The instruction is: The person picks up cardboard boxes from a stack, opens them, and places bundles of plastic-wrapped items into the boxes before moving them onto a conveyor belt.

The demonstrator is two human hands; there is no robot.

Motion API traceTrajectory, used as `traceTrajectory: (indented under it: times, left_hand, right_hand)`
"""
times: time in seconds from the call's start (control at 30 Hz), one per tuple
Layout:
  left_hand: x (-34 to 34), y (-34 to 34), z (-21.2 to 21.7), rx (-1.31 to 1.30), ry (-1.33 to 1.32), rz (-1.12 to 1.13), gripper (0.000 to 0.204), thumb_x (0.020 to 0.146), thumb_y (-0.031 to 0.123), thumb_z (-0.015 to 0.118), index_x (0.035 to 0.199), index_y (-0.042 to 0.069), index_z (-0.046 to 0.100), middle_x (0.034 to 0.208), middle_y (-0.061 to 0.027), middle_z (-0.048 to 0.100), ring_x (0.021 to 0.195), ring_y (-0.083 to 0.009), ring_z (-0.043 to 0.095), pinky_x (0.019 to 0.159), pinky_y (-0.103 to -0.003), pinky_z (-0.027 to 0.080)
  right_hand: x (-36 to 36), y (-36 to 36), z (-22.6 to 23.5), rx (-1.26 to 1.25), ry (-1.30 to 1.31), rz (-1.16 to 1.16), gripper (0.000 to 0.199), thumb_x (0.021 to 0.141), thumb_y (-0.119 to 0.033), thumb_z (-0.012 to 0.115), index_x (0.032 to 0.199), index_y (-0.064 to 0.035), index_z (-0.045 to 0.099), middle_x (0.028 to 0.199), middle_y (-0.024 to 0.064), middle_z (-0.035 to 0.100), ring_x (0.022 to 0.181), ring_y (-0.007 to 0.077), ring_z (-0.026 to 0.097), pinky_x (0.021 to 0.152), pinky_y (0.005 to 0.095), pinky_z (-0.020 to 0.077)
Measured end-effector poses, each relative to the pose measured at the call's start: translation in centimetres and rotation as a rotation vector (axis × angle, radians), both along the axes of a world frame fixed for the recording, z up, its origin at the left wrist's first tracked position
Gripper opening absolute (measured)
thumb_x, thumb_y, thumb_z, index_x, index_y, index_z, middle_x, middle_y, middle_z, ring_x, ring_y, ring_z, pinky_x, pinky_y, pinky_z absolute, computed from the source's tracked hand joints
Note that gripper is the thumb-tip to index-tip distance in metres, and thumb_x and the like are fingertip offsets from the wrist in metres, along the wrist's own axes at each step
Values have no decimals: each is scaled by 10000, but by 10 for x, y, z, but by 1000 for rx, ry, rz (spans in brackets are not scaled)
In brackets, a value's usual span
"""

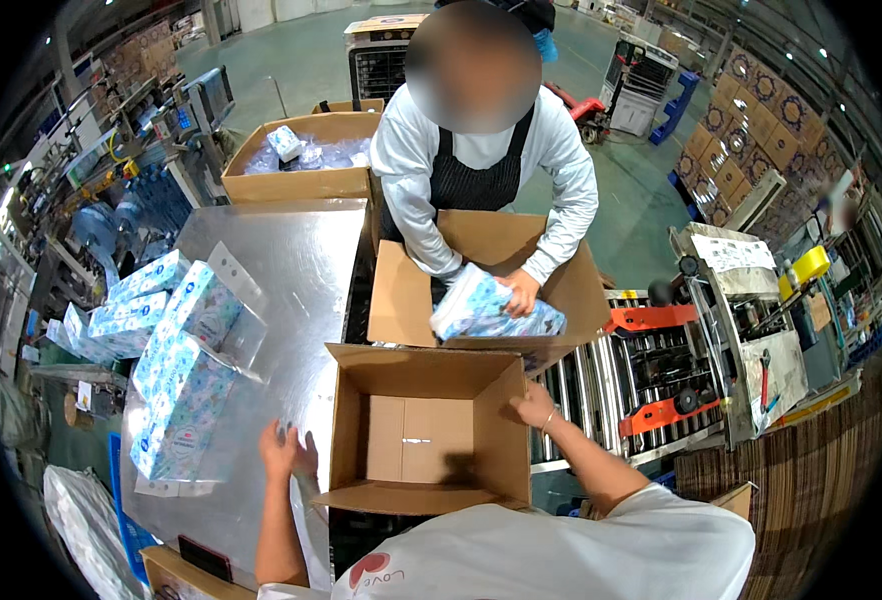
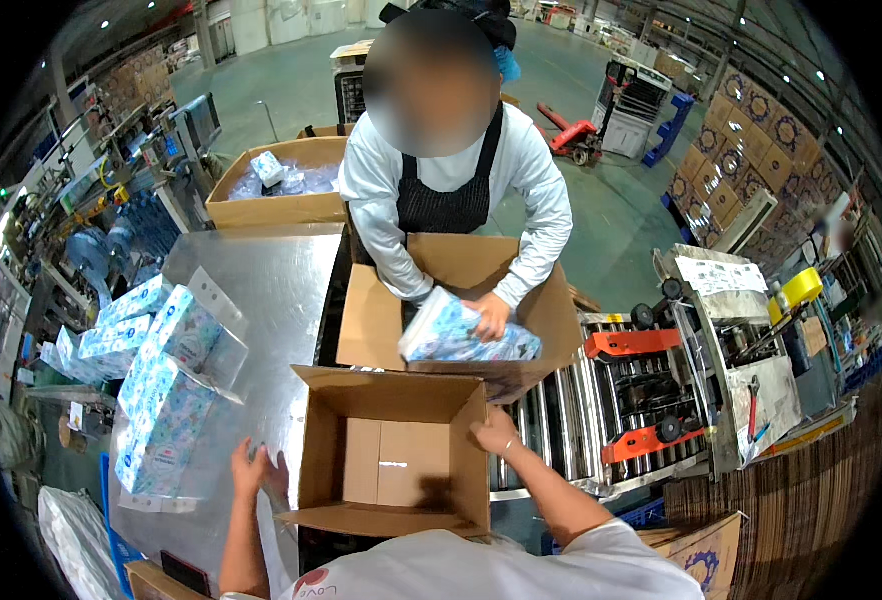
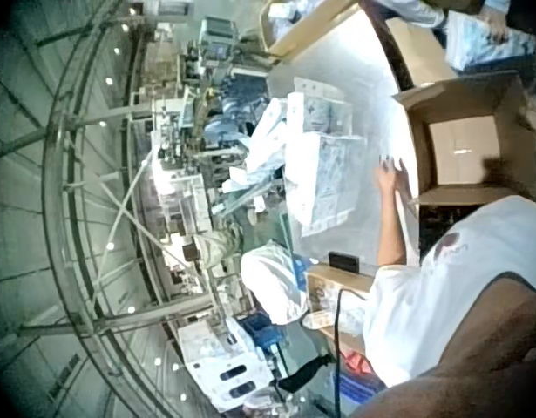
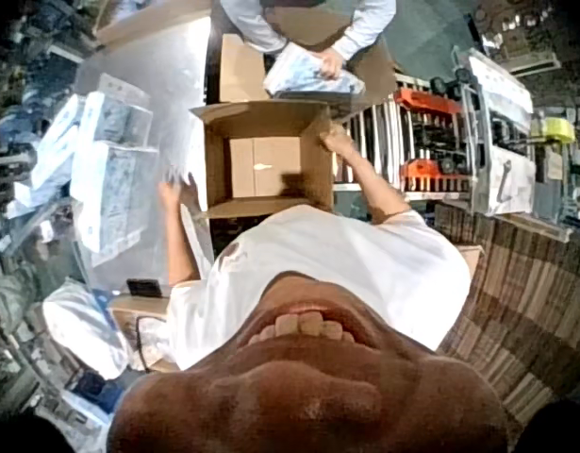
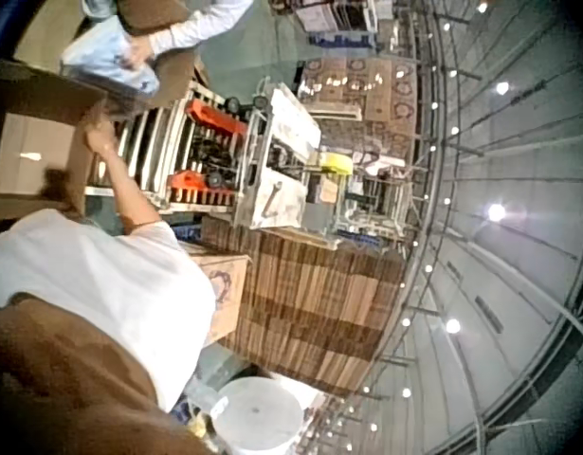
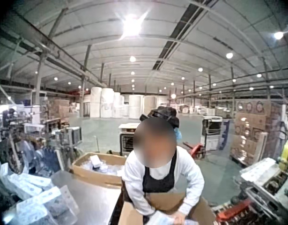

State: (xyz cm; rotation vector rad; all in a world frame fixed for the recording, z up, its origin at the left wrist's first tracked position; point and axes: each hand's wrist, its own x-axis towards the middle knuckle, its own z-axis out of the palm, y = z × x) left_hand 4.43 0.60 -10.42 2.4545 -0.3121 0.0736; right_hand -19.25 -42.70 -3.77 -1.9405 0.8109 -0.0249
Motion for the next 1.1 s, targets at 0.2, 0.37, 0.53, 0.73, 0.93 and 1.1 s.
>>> traceTrajectory:
  times: [0.2, 0.37, 0.53, 0.73, 0.93, 1.1]
  left_hand:
    - [-53, 5, -30, 346, -148, 125, 546, 797, 285, 511, 1238, -14, 393, 1330, -219, 327, 1260, -380, 244, 1032, -505, 151]
    - [-66, 2, -27, 424, -95, 179, 498, 831, 263, 453, 1236, -21, 396, 1343, -217, 314, 1265, -374, 242, 1041, -498, 139]
    - [-52, -9, -19, 406, -111, 165, 490, 823, 242, 458, 1234, -18, 398, 1328, -221, 328, 1263, -382, 236, 1043, -501, 133]
    - [-54, -11, -22, 382, -145, 155, 492, 816, 238, 471, 1227, -24, 401, 1324, -219, 329, 1265, -379, 229, 1044, -499, 132]
    - [-55, -10, -16, 397, -139, 176, 488, 818, 239, 471, 1229, -15, 400, 1327, -213, 329, 1266, -371, 229, 1045, -494, 130]
    - [-53, -3, -19, 416, -144, 188, 491, 820, 249, 469, 1235, -3, 394, 1328, -206, 331, 1267, -369, 229, 1043, -493, 136]
  right_hand:
    - [51, 32, 164, -545, -574, 208, 629, 753, -123, 616, 1285, 25, 316, 928, 205, 558, 852, 343, 557, 753, 355, 441]
    - [92, 89, 336, -320, -1275, 309, 381, 828, -108, 544, 1165, 17, 416, 622, -4, 449, 563, 75, 436, 542, 212, 384]
    - [161, 51, 222, -576, -779, 382, 221, 840, -149, 526, 984, 9, 466, 646, 18, 472, 570, 92, 444, 496, 240, 379]
    - [53, 138, 101, 687, 204, 424, 313, 858, -207, 556, 1068, 17, 500, 574, -42, 411, 483, 41, 364, 399, 201, 283]
    - [42, 137, 107, 739, 14, 281, 264, 837, -195, 550, 1003, 3, 498, 615, -14, 466, 470, 62, 378, 389, 218, 302]
    - [67, 102, 183, 381, -319, 130, 388, 836, -129, 575, 1147, 51, 431, 639, -30, 467, 534, 38, 409, 441, 203, 338]
